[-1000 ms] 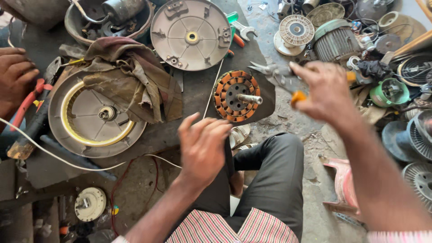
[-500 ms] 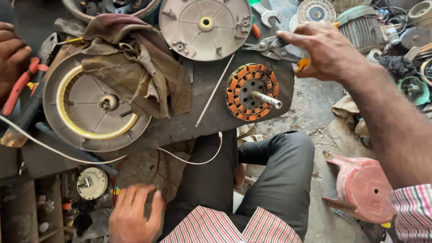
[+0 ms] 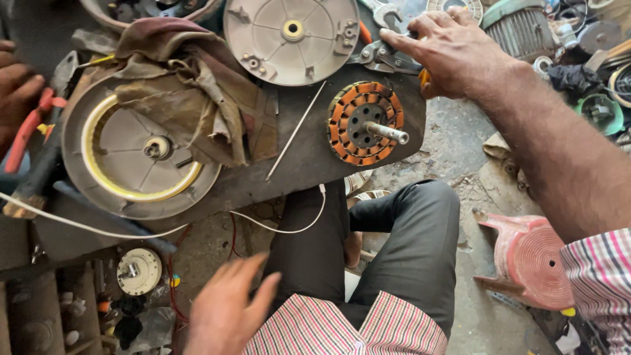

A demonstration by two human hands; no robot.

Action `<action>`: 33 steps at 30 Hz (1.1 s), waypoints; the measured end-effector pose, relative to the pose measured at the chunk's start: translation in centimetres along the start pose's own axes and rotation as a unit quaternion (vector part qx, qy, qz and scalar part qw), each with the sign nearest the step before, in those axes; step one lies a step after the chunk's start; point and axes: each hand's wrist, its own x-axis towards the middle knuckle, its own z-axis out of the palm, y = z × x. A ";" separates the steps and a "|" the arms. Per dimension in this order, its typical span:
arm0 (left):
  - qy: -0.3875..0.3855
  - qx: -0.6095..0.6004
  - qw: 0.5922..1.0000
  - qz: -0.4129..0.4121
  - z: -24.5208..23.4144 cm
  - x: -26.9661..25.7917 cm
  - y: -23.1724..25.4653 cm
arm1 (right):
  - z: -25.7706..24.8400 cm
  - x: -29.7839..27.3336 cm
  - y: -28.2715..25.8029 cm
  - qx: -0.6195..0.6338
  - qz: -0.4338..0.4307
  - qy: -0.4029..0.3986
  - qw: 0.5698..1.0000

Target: The person uses pliers to adjust a copper-wound motor rotor, then uses a screwdriver to manipulate small components within the rotor slots. They handle a small yellow piece and continue adjusting the rotor assembly on a cluttered workbench.

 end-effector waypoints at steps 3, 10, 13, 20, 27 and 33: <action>0.133 -0.097 0.968 0.189 -2.2 1.6 6.4 | -0.5 -0.2 0.1 0.007 0.015 -0.028 0.999; 0.273 0.006 0.905 0.327 -1.8 13.7 15.8 | -2.1 -6.0 -1.8 0.098 0.065 0.140 0.983; 0.290 0.018 0.898 0.331 -0.5 17.1 16.5 | -2.0 -12.3 -5.6 0.304 0.138 0.308 0.891; 0.263 -0.135 0.890 0.346 -1.8 16.6 16.3 | 1.3 -17.9 -16.7 0.542 0.298 0.307 0.723; -0.140 -0.657 0.729 0.131 -2.9 14.7 15.7 | 0.9 -14.7 -17.1 0.556 0.174 0.320 0.747; -0.229 -0.673 0.702 0.045 -2.5 16.1 14.7 | 0.4 -10.5 -17.1 0.520 0.121 0.356 0.767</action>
